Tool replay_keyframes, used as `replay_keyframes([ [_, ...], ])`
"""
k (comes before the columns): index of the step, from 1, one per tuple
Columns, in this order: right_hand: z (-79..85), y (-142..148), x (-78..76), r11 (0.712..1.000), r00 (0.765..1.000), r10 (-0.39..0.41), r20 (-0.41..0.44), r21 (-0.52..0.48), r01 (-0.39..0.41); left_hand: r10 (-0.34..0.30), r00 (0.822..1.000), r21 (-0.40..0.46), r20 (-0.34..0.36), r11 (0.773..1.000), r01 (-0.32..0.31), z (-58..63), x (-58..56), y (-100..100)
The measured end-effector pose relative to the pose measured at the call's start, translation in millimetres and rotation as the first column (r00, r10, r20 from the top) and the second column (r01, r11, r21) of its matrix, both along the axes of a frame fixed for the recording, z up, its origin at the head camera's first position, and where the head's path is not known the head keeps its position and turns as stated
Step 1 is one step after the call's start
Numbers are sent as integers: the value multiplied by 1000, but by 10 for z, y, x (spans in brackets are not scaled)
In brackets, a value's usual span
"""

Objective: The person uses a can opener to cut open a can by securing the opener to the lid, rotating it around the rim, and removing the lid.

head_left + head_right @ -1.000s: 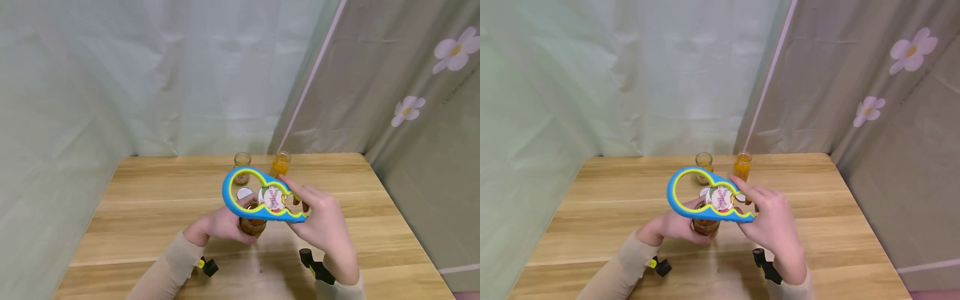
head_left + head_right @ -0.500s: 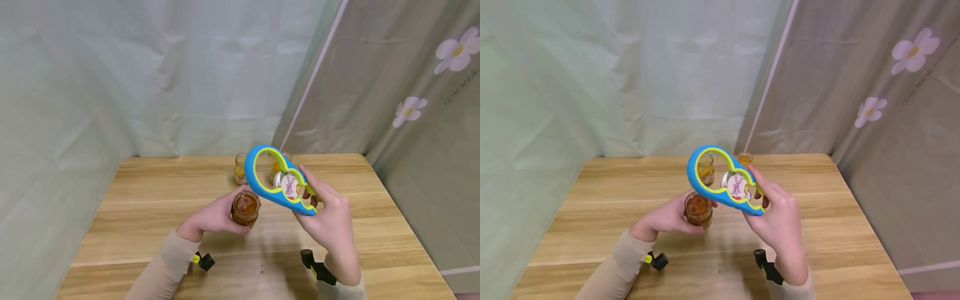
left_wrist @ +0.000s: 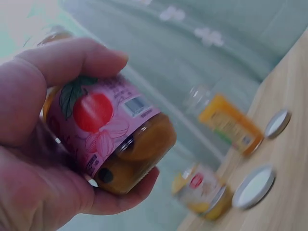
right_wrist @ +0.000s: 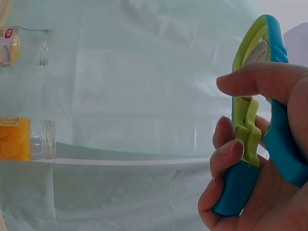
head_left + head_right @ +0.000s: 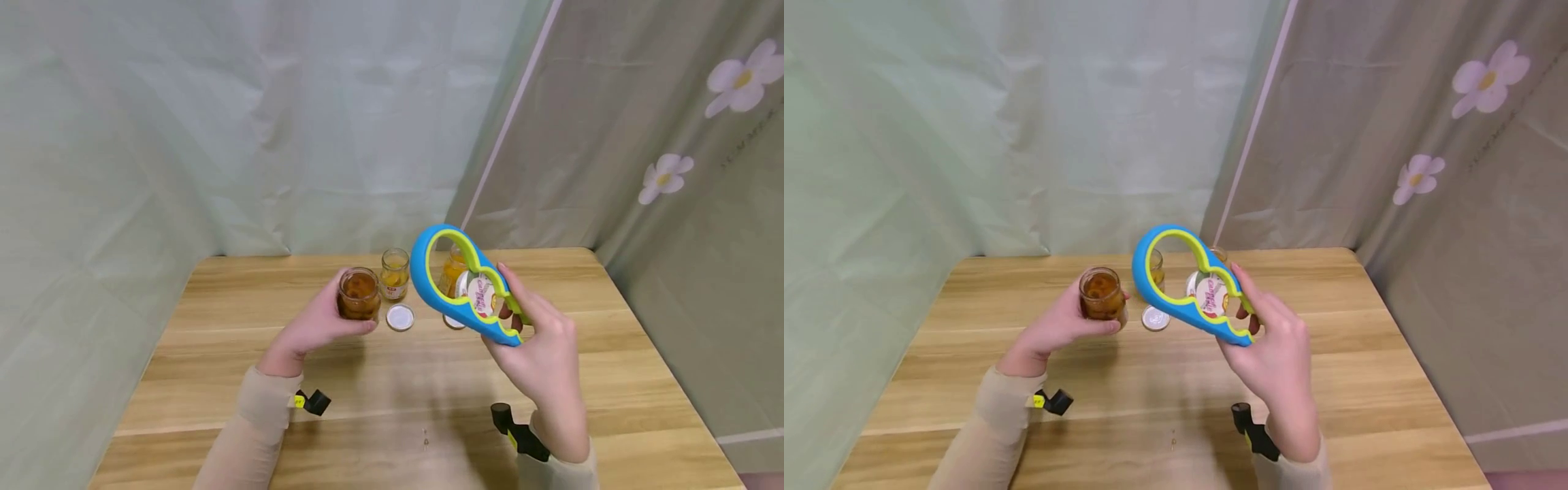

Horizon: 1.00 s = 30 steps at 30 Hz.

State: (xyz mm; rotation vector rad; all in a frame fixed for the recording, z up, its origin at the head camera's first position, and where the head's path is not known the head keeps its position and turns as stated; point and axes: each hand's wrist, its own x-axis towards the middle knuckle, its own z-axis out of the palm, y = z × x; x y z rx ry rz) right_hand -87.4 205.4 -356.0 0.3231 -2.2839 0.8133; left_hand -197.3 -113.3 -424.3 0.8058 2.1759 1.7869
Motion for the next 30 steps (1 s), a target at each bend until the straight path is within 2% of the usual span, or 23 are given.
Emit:
replay_keyframes([
  [3, 5, 3, -8, 1000, 1000, 0, 3, -4, 0, 117, 992, 29, 37, 993, -118, -45, -95, -101],
  [7, -3, 7, -3, 1000, 1000, 0, -3, -4, 0, 212, 974, 92, 86, 971, -219, -153, -214, -198],
  [11, -6, 2, -3, 1000, 1000, 0, 8, 2, 0, 270, 957, 104, 110, 954, -281, -280, -329, -264],
  [16, -14, -16, 18, 1000, 999, 0, 36, 4, 0, 334, 937, 97, 99, 934, -343, -484, -421, -318],
  [23, -51, -31, 86, 1000, 999, 8, 41, -1, -8, 392, 905, 82, 163, 909, -408, -792, -418, -293],
  [30, -57, -30, 76, 1000, 1000, 4, 31, 9, -4, 472, 867, 74, 162, 870, -487, -917, -479, -231],
])
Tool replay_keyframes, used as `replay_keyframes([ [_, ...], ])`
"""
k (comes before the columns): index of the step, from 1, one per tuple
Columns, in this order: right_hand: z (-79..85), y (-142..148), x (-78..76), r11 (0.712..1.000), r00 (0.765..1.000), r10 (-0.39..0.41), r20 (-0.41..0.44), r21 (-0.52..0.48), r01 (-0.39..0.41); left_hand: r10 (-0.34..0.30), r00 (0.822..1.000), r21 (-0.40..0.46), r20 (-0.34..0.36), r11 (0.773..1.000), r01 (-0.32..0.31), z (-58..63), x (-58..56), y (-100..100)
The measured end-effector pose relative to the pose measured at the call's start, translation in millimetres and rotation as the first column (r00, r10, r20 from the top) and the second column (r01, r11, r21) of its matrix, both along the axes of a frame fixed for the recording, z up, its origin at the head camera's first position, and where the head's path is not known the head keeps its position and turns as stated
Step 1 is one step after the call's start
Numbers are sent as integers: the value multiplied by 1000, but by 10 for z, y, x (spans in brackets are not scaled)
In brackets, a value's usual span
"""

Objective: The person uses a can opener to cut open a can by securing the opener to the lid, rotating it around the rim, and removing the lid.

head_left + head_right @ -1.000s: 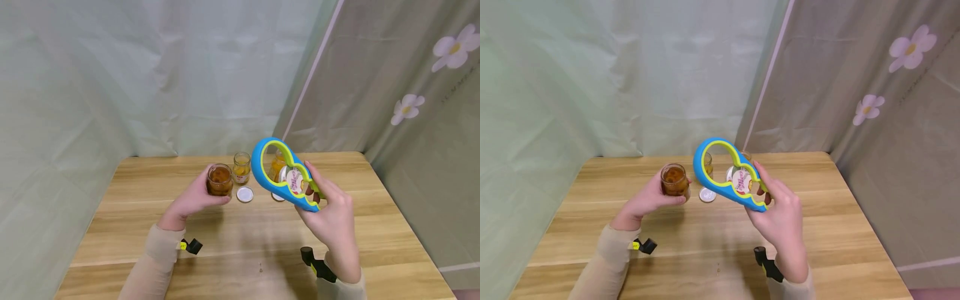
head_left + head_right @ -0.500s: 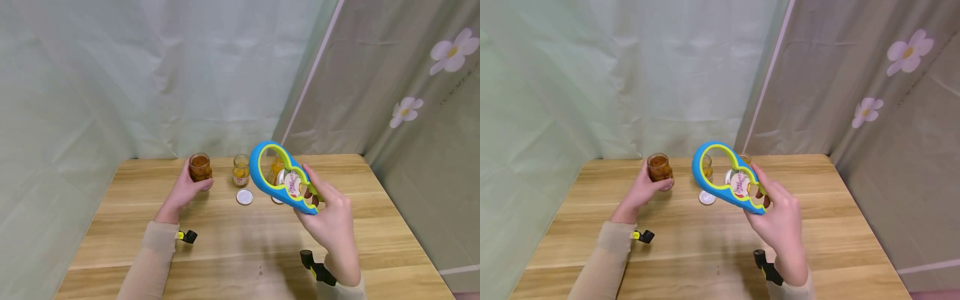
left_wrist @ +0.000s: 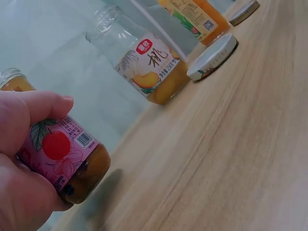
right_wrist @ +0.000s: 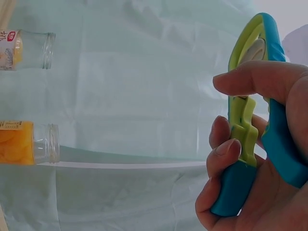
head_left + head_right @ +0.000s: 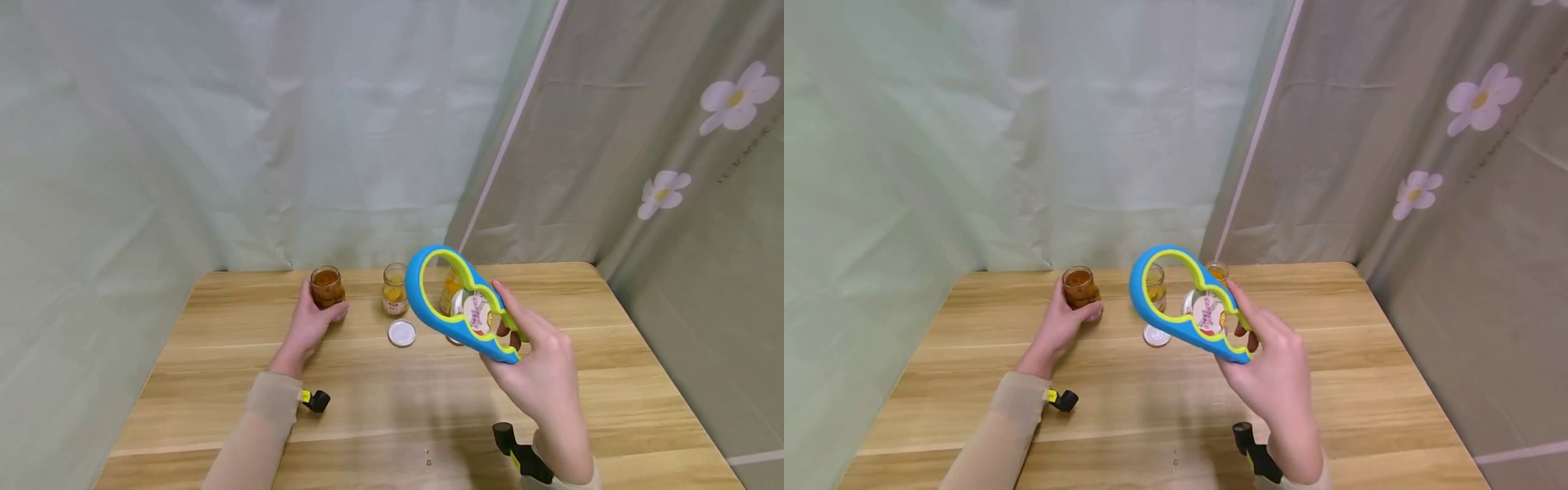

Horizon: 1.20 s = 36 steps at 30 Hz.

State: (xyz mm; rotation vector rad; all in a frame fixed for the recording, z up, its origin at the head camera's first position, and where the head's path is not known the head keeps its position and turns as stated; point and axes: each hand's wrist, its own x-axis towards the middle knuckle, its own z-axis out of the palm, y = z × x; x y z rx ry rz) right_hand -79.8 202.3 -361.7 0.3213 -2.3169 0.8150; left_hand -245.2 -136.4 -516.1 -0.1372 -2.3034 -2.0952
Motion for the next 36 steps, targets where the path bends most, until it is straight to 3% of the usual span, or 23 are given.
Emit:
replay_keyframes([
  [17, 39, -11, -35, 1000, 1000, 4, 2, -7, -4, 55, 998, -41, 4, 998, -55, -26, -82, -15],
  [30, 34, -14, -53, 1000, 1000, 9, 1, -11, -9, 123, 991, -186, -46, 974, -129, -77, -100, -7],
  [36, 36, -17, -52, 1000, 1000, 14, 1, -11, -14, 141, 989, -210, -45, 967, -147, -88, -91, -4],
])
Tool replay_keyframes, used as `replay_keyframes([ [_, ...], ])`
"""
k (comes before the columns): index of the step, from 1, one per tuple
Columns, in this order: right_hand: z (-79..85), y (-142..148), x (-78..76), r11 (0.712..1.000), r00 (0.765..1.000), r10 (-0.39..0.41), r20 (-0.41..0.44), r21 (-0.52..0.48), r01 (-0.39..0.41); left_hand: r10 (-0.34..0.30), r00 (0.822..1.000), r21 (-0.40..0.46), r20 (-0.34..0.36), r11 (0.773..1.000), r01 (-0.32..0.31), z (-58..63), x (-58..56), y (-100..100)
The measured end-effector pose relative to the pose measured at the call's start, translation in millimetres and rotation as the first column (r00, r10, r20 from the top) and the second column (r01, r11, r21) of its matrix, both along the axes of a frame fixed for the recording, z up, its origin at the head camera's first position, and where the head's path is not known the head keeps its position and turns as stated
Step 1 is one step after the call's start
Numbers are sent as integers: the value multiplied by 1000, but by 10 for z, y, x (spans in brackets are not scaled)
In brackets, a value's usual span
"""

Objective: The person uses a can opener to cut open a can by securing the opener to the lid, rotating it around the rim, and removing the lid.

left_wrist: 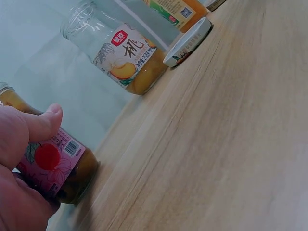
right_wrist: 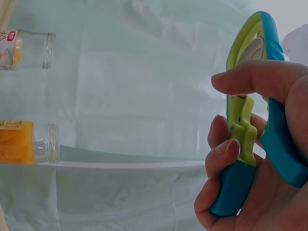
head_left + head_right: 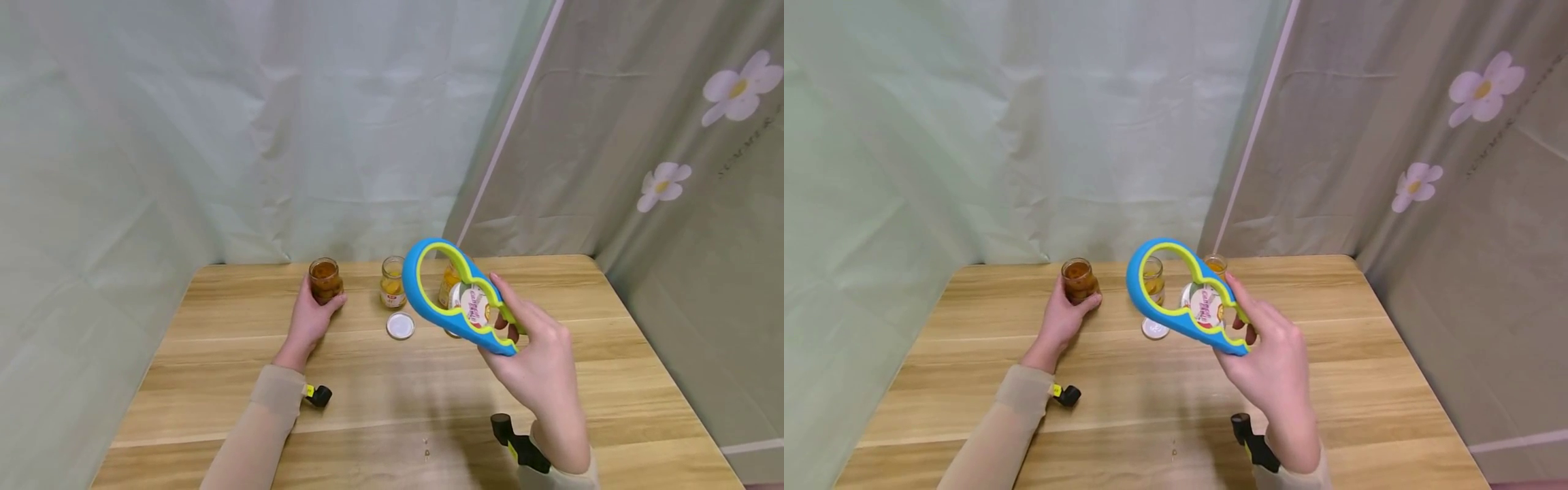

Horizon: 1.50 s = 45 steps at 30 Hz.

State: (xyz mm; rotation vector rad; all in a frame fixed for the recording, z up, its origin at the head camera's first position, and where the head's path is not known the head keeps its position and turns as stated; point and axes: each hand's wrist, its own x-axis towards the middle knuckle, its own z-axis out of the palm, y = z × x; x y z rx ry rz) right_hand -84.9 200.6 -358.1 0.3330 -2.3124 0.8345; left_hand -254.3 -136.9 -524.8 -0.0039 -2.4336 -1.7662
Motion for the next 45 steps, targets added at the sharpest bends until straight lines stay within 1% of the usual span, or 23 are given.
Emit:
replay_keyframes([
  [5, 0, 5, 7, 1000, 1000, -7, 3, 4, 7, -5, 1000, 26, -7, 1000, 6, 7, 17, -7],
  [10, 2, 3, 5, 1000, 1000, -4, 0, 8, 4, -5, 1000, 56, 2, 998, 4, 48, 24, -22],
  [13, 4, 2, -1, 1000, 1000, -3, 2, 12, 3, -10, 1000, 80, 9, 997, 9, 95, 19, -44],
  [16, 4, -2, -10, 1000, 1000, -2, 11, 13, 2, -19, 1000, 100, -5, 995, 20, 169, 17, -95],
  [19, 0, -5, -21, 1000, 1000, 1, 9, 12, -1, -31, 999, 114, -31, 993, 35, 284, 24, -158],
  [22, -2, -10, -34, 1000, 1000, 0, 4, 16, 0, -51, 996, 155, -75, 986, 62, 434, 45, -238],
  [25, 2, -11, -39, 1000, 1000, 1, 8, 18, -1, -61, 990, 190, -126, 978, 85, 599, 98, -313],
  [27, 4, -11, -38, 1000, 1000, 2, 14, 19, -2, -50, 985, 215, -168, 973, 87, 715, 147, -347],
  [29, 5, -13, -38, 1000, 1000, 3, 17, 19, -3, -28, 975, 247, -221, 966, 83, 837, 196, -363],
  [30, 5, -14, -39, 1000, 1000, 2, 17, 18, -2, -16, 967, 266, -253, 960, 85, 901, 222, -360],
  [32, 4, -17, -43, 1000, 1000, 3, 16, 19, -3, 10, 948, 319, -317, 943, 96, 1032, 291, -330],
  [34, 0, -18, -45, 1000, 1000, 7, 12, 22, -7, 31, 921, 387, -388, 912, 133, 1159, 384, -245],
  [35, -4, -18, -43, 1000, 1000, 12, 13, 23, -12, 36, 906, 424, -422, 891, 162, 1219, 446, -177],
  [37, -17, -17, -37, 999, 999, 32, 15, 29, -32, 27, 883, 500, -469, 832, 240, 1333, 607, 4],
  [38, -26, -16, -34, 998, 999, 44, 14, 32, -44, 5, 875, 535, -483, 793, 291, 1377, 697, 112],
  [39, -36, -14, -32, 998, 998, 54, 13, 40, -55, -32, 872, 567, -488, 748, 345, 1413, 790, 226],
  [40, -46, -13, -30, 997, 998, 69, 11, 45, -69, -85, 872, 594, -482, 699, 397, 1436, 879, 340],
  [42, -65, -12, -27, 993, 995, 98, 7, 59, -98, -238, 872, 652, -428, 587, 480, 1454, 1047, 550],
  [43, -73, -10, -26, 992, 994, 108, 5, 67, -108, -326, 863, 679, -387, 532, 506, 1449, 1116, 642],
  [44, -80, -9, -24, 990, 994, 113, 6, 80, -113, -409, 847, 712, -341, 475, 516, 1438, 1174, 727],
  [45, -85, -10, -21, 989, 993, 115, 10, 95, -115, -484, 824, 744, -296, 424, 517, 1421, 1222, 799],
])
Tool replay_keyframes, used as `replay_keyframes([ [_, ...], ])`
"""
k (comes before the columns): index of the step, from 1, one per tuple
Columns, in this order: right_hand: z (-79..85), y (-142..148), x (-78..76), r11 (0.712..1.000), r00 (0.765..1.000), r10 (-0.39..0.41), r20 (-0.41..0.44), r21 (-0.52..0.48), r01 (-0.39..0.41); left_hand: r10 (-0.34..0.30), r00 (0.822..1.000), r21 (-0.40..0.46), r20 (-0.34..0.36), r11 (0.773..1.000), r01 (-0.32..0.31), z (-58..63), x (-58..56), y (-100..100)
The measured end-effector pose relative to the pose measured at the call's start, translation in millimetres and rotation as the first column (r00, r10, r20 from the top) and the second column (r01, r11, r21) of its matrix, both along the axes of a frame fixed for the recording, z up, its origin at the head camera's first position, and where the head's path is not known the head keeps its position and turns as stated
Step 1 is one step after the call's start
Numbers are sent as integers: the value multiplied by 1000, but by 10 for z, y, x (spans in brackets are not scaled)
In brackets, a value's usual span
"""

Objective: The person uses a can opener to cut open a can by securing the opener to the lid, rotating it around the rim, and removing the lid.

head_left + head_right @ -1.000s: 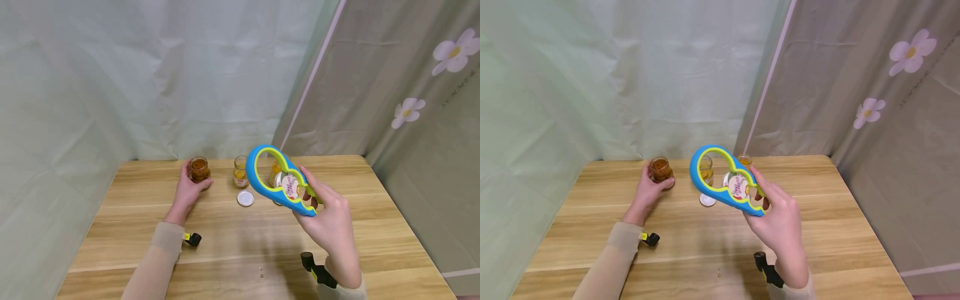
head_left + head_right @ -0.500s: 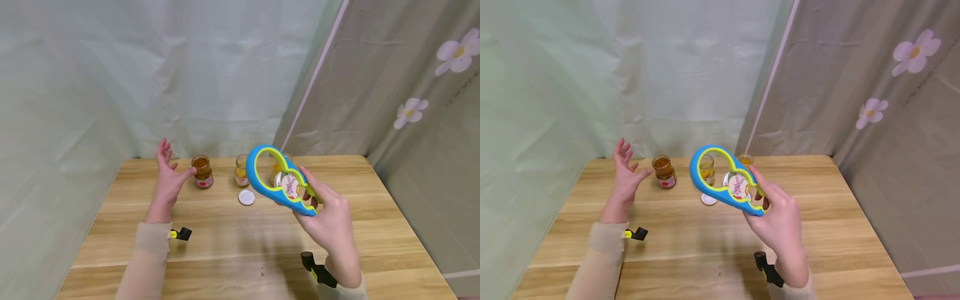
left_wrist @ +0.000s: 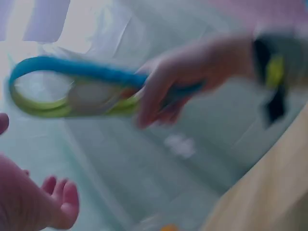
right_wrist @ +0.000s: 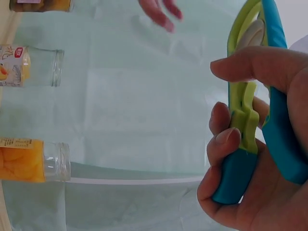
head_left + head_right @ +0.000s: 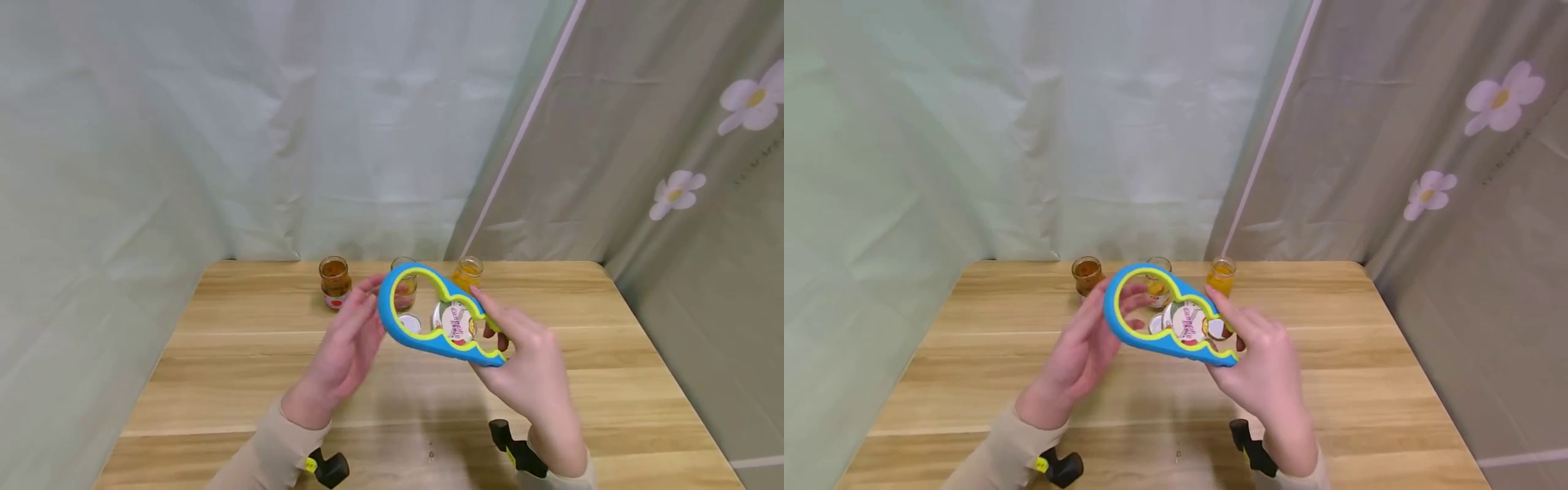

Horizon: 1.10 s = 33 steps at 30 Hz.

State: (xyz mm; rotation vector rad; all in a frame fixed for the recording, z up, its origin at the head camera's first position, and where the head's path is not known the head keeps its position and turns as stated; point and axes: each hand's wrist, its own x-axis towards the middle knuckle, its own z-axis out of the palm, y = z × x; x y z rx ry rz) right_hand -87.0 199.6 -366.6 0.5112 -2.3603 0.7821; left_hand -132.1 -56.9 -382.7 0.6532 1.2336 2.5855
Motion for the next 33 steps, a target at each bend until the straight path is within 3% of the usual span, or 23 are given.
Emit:
replay_keyframes([
  [2, -14, -6, 7, 1000, 1000, -2, 3, 32, 1, -151, 982, 7, 109, 988, 151, -47, 75, 107],
  [5, -23, -24, 20, 997, 1000, -13, 16, 75, 12, -290, 930, 34, 226, 956, 290, -102, 130, 198],
  [8, -12, -35, 1, 995, 1000, -6, 14, 98, 5, -365, 891, 36, 269, 928, 370, -120, 138, 234],
  [16, -18, -87, -32, 987, 994, 94, -48, 138, -86, -475, 807, 71, 352, 873, 483, -92, 223, 205],
  [23, -35, -106, -18, 983, 993, 100, -64, 160, -89, -531, 782, 131, 326, 845, 519, -132, 257, 188],
  [33, -42, -118, -41, 978, 988, 126, -85, 178, -110, -633, 736, 290, 239, 771, 568, -223, 221, 198],
])
